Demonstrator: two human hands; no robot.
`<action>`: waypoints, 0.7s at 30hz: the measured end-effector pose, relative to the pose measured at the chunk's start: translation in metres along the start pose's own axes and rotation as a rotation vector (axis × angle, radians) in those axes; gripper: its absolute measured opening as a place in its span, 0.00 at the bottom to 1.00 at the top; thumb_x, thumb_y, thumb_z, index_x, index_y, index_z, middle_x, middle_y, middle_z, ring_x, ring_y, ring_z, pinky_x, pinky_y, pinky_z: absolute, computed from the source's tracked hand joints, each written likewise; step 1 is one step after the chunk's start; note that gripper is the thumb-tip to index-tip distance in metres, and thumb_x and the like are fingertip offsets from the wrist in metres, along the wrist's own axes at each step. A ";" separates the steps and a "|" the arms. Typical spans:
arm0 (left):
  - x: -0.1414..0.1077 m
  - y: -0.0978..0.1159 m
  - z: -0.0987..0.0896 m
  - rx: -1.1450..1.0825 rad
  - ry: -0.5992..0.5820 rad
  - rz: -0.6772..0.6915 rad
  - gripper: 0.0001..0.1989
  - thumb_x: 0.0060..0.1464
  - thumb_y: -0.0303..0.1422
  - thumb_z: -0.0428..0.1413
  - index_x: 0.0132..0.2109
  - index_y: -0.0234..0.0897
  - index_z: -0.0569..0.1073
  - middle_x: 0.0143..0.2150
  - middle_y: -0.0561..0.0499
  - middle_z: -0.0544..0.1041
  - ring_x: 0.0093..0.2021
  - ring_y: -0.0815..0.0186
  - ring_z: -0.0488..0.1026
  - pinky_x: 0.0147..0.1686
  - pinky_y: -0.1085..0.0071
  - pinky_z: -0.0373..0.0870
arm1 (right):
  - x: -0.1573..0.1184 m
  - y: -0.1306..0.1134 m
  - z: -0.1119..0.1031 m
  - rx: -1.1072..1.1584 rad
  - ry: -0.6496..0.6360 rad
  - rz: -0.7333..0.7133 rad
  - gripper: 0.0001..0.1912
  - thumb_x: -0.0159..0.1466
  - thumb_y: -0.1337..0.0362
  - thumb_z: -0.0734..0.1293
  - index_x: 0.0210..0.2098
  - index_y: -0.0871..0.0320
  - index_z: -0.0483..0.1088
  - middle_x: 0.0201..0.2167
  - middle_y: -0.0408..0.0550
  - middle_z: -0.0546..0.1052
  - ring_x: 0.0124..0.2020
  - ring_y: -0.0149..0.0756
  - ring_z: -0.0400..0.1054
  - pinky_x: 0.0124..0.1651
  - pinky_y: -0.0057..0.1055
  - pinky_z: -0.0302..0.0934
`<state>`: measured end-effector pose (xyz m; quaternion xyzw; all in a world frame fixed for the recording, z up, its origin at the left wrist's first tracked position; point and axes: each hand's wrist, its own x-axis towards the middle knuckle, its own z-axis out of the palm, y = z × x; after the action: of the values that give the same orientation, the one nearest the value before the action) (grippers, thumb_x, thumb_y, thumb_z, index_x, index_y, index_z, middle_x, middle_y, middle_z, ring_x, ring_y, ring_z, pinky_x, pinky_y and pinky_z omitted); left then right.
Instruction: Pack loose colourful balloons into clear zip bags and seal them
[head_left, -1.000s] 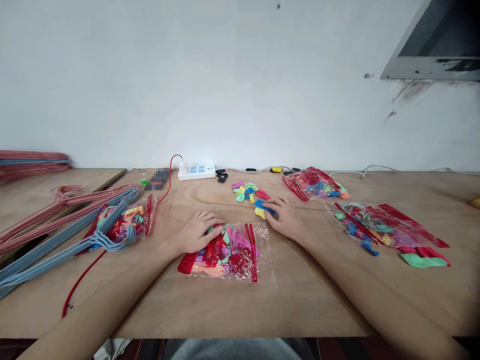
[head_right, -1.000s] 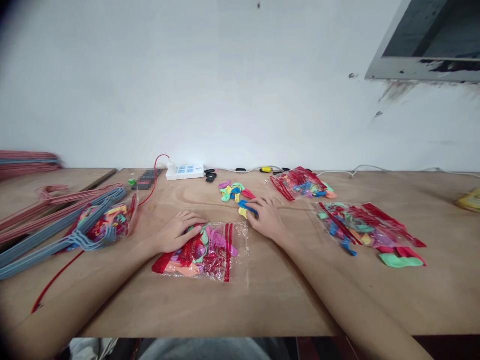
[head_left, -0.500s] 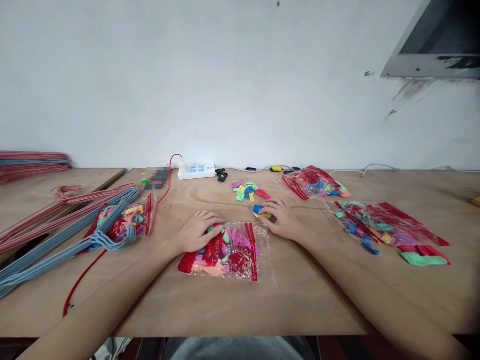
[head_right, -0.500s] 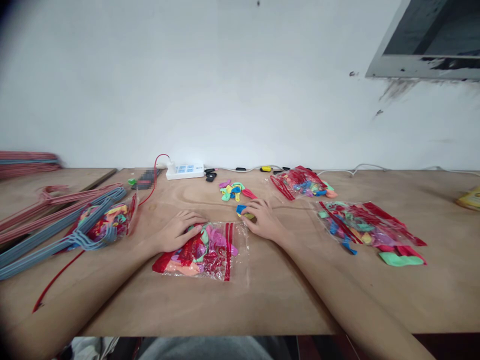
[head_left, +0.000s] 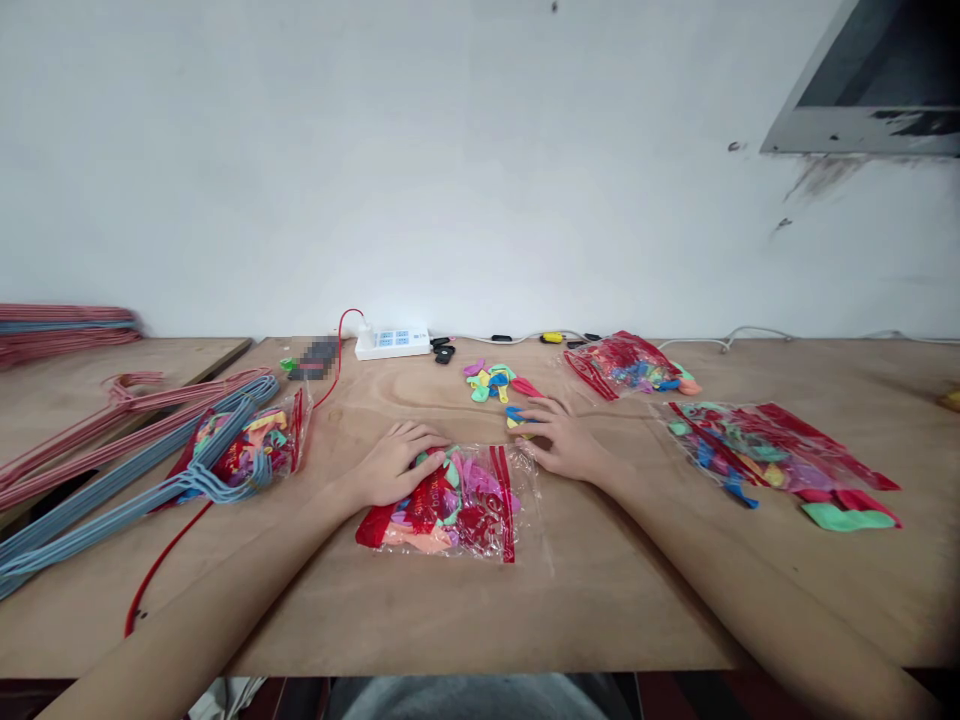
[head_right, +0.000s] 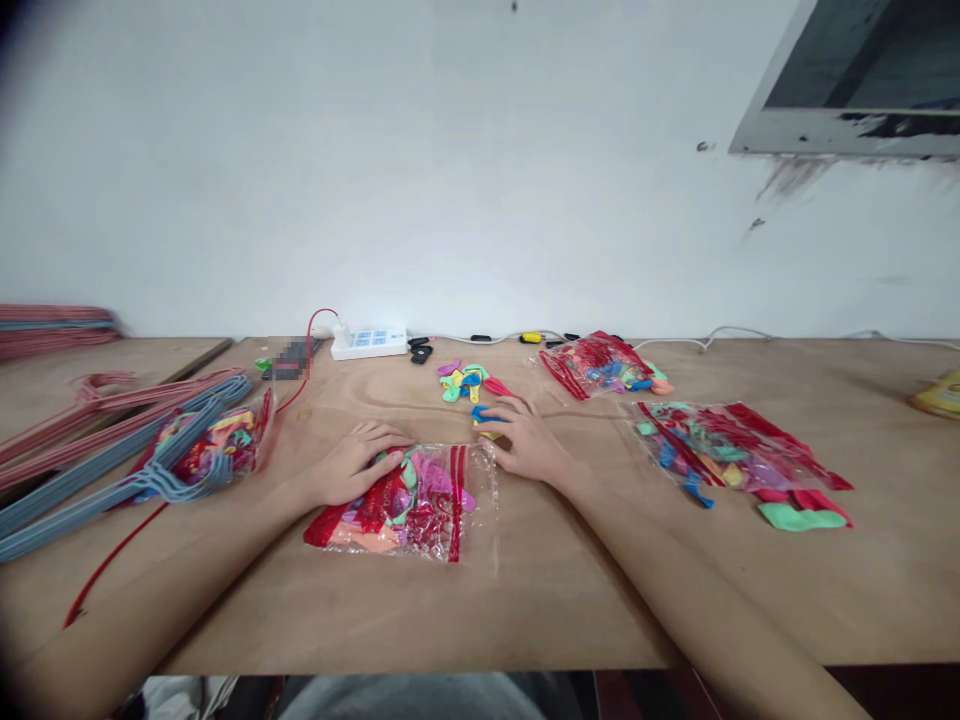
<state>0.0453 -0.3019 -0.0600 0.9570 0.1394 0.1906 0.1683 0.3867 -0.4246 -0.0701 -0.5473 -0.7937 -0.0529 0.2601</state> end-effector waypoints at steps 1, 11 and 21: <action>0.000 0.000 0.000 -0.002 0.001 0.002 0.21 0.78 0.45 0.46 0.64 0.45 0.77 0.61 0.45 0.80 0.61 0.53 0.73 0.65 0.51 0.65 | -0.001 0.002 0.001 -0.003 -0.028 0.016 0.14 0.72 0.58 0.69 0.53 0.45 0.83 0.60 0.48 0.82 0.69 0.59 0.65 0.72 0.66 0.50; 0.000 0.000 0.000 0.009 -0.014 -0.006 0.21 0.78 0.45 0.46 0.65 0.44 0.77 0.61 0.45 0.80 0.62 0.53 0.73 0.65 0.52 0.65 | 0.005 -0.004 -0.006 0.452 0.136 0.375 0.17 0.72 0.51 0.69 0.52 0.50 0.84 0.55 0.51 0.84 0.63 0.56 0.73 0.69 0.58 0.61; 0.001 -0.001 0.000 0.006 -0.017 -0.012 0.21 0.78 0.44 0.46 0.64 0.45 0.77 0.61 0.44 0.80 0.62 0.53 0.73 0.65 0.51 0.65 | 0.009 -0.020 -0.053 1.352 -0.402 0.700 0.19 0.71 0.50 0.70 0.46 0.59 0.84 0.47 0.56 0.85 0.42 0.42 0.79 0.40 0.34 0.75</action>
<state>0.0461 -0.3011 -0.0603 0.9583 0.1442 0.1809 0.1679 0.3852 -0.4444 -0.0166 -0.4876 -0.4670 0.6263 0.3897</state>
